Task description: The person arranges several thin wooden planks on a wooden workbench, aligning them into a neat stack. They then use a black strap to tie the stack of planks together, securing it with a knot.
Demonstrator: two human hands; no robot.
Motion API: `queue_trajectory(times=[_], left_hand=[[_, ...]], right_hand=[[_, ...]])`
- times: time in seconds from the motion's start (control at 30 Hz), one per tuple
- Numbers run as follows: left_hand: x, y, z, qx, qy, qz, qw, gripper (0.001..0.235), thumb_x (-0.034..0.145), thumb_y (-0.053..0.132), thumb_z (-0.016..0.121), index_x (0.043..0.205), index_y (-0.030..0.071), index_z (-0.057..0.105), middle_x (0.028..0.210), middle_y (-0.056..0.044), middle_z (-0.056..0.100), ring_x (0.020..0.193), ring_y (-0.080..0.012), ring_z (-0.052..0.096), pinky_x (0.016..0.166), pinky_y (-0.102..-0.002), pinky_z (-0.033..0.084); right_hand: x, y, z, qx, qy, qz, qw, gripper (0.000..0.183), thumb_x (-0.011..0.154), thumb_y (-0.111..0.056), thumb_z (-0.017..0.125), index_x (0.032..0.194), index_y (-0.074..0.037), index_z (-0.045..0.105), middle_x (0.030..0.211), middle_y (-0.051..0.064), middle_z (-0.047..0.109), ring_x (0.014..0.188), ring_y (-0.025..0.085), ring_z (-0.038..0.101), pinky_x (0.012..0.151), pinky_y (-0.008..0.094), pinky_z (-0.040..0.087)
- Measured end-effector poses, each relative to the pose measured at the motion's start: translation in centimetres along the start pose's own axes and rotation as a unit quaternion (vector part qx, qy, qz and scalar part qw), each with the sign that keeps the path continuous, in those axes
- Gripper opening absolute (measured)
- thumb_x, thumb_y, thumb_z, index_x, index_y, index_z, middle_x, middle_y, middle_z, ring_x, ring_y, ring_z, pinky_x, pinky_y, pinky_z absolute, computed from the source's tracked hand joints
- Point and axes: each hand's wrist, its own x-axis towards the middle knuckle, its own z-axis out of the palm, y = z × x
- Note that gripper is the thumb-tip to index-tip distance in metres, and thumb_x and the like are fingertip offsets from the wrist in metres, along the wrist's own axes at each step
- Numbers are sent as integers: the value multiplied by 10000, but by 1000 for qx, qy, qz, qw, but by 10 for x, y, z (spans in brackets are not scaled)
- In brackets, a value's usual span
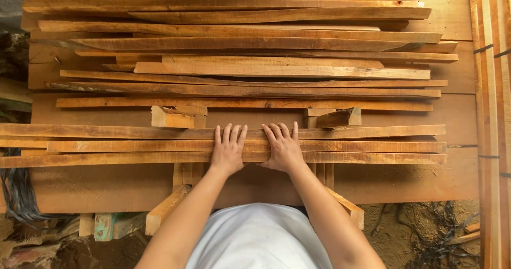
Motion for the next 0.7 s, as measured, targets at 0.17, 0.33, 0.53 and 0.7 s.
queue_trajectory(times=[0.17,0.33,0.53,0.7], left_hand=[[3,-14,18,4,158,56,986,1111,519,276,731,1563,109,390,1434,-129,473,1369,-349,418,1192,-634,246],[4,-13,29,-2,185,52,981,1109,520,414,730,1545,127,417,1432,-119,474,1349,-331,433,1182,-645,252],[-1,-9,33,12,202,32,979,1167,473,415,780,1544,125,420,1465,-105,474,1358,-332,439,1193,-636,269],[0,-7,40,-2,190,46,981,1194,453,498,791,1531,137,428,1450,-110,473,1340,-336,446,1164,-663,279]], right_hand=[[7,8,3,-5,12,-18,1000,1268,464,-679,818,1542,-192,363,1428,52,490,1366,275,420,1173,579,219],[5,10,6,0,20,-33,999,1251,468,-733,752,1528,-191,367,1400,46,488,1350,251,418,1141,523,243],[-3,4,10,-14,61,-41,997,1255,483,-660,799,1548,-157,369,1430,72,478,1346,271,419,1167,519,245],[-4,8,13,-8,64,-40,997,1284,450,-714,788,1537,-162,387,1410,67,488,1349,277,423,1175,551,237]])
